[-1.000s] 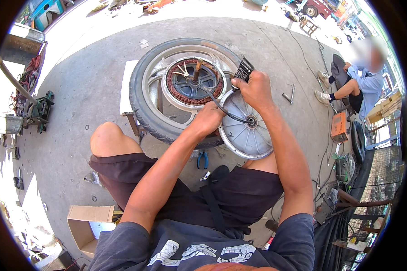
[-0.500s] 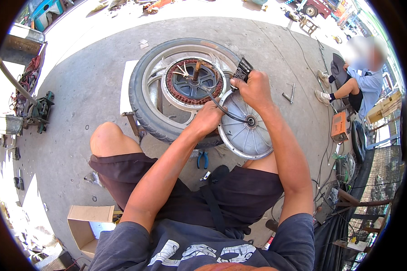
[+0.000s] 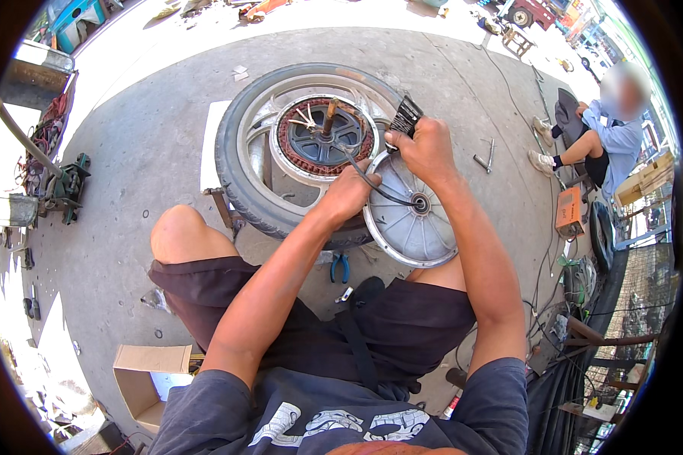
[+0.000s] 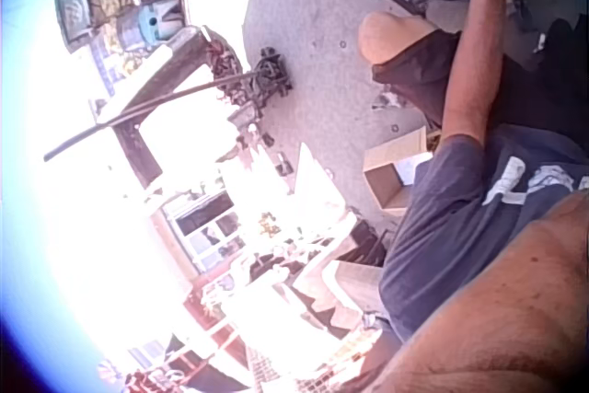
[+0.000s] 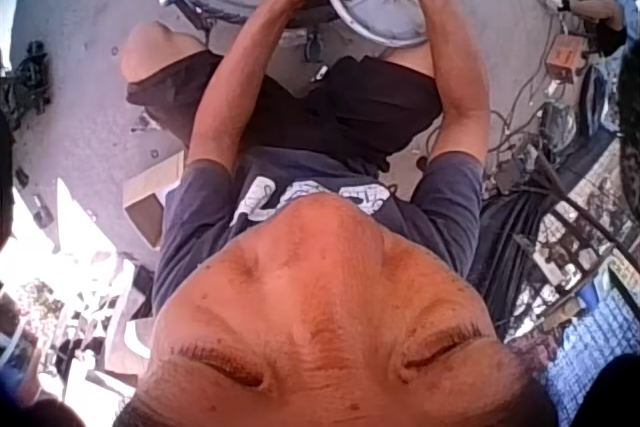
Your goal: The person sits on the ground and works on a disassembled electric motor. They handle the motor housing and wires, then apply a substance from a tube onto the motor's internal components.
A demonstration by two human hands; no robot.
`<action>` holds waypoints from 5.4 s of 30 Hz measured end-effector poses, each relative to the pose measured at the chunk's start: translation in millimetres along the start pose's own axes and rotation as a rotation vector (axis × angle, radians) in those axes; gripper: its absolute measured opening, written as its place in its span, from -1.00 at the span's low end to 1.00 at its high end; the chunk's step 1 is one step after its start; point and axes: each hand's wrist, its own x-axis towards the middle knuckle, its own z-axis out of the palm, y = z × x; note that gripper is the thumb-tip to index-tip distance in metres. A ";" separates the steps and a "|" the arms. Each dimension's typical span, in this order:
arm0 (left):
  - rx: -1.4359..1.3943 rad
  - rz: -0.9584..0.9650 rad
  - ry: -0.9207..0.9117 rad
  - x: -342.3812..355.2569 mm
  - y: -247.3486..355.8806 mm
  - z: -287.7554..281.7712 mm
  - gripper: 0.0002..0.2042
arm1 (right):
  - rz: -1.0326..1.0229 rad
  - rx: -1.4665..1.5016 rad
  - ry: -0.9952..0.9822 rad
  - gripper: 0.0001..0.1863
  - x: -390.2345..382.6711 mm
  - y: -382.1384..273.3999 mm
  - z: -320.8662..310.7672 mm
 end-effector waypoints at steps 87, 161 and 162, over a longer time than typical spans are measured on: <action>-0.008 -0.158 0.014 -52.8 24.9 -2.9 -0.78 | 0.001 -0.008 -0.003 -0.69 0.3 -2.2 0.8; 0.093 -0.109 -0.041 -18.0 15.4 -17.2 -0.77 | -0.026 0.016 -0.013 -0.63 -1.5 -9.5 1.1; 0.081 -0.111 -0.046 -17.5 15.9 -16.9 -0.77 | -0.023 0.013 -0.013 -0.63 -1.8 -8.6 1.3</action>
